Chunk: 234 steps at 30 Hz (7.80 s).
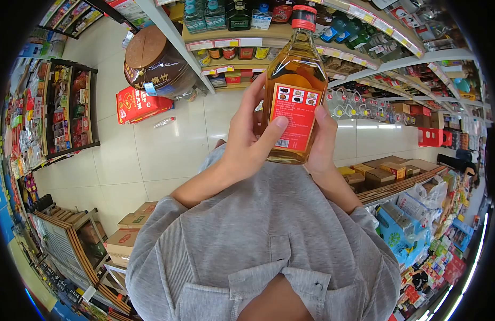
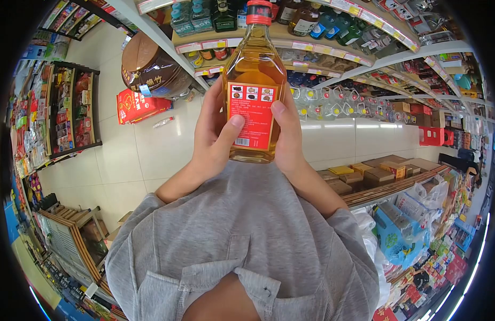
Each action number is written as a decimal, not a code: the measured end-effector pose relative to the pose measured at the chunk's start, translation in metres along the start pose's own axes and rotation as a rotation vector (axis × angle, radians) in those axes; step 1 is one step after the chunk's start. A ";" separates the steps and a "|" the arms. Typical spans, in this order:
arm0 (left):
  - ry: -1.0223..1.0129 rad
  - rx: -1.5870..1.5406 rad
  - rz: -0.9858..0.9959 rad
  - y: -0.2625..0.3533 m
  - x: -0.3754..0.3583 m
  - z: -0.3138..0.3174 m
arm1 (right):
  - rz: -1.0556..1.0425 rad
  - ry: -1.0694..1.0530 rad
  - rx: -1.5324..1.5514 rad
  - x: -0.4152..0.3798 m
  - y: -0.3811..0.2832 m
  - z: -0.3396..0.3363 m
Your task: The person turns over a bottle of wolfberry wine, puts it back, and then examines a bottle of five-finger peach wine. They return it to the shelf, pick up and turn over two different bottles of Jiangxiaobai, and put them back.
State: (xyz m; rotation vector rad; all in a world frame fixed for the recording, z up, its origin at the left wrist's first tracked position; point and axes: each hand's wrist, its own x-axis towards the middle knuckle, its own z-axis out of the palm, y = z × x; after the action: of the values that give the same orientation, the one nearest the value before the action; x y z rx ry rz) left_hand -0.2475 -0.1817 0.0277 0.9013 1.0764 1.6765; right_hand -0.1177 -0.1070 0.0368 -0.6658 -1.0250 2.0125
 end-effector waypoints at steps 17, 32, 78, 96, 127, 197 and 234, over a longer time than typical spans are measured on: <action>-0.003 0.003 0.054 0.001 -0.011 0.005 | 0.015 0.005 -0.018 -0.012 -0.003 -0.001; 0.032 0.091 0.037 -0.011 -0.018 0.007 | 0.106 0.028 0.036 -0.017 0.003 -0.013; 0.119 0.049 0.090 0.005 -0.028 -0.007 | 0.067 -0.026 -0.020 -0.014 0.012 0.017; 0.092 0.083 0.080 -0.001 -0.026 -0.006 | 0.085 -0.019 -0.003 -0.015 0.011 0.012; 0.104 0.071 0.038 0.004 -0.014 -0.019 | 0.067 0.082 -0.001 0.000 0.023 0.019; -0.068 -0.241 0.071 0.004 -0.034 -0.019 | 0.036 0.207 0.038 -0.034 0.006 0.024; -0.144 -0.227 0.013 -0.002 -0.013 -0.007 | -0.002 0.063 0.036 -0.027 -0.009 -0.005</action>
State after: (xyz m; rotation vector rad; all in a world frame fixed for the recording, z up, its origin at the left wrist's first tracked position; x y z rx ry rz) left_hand -0.2490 -0.1951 0.0223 0.8674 0.7679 1.6780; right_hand -0.0955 -0.1231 0.0450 -0.7040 -0.9500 1.9906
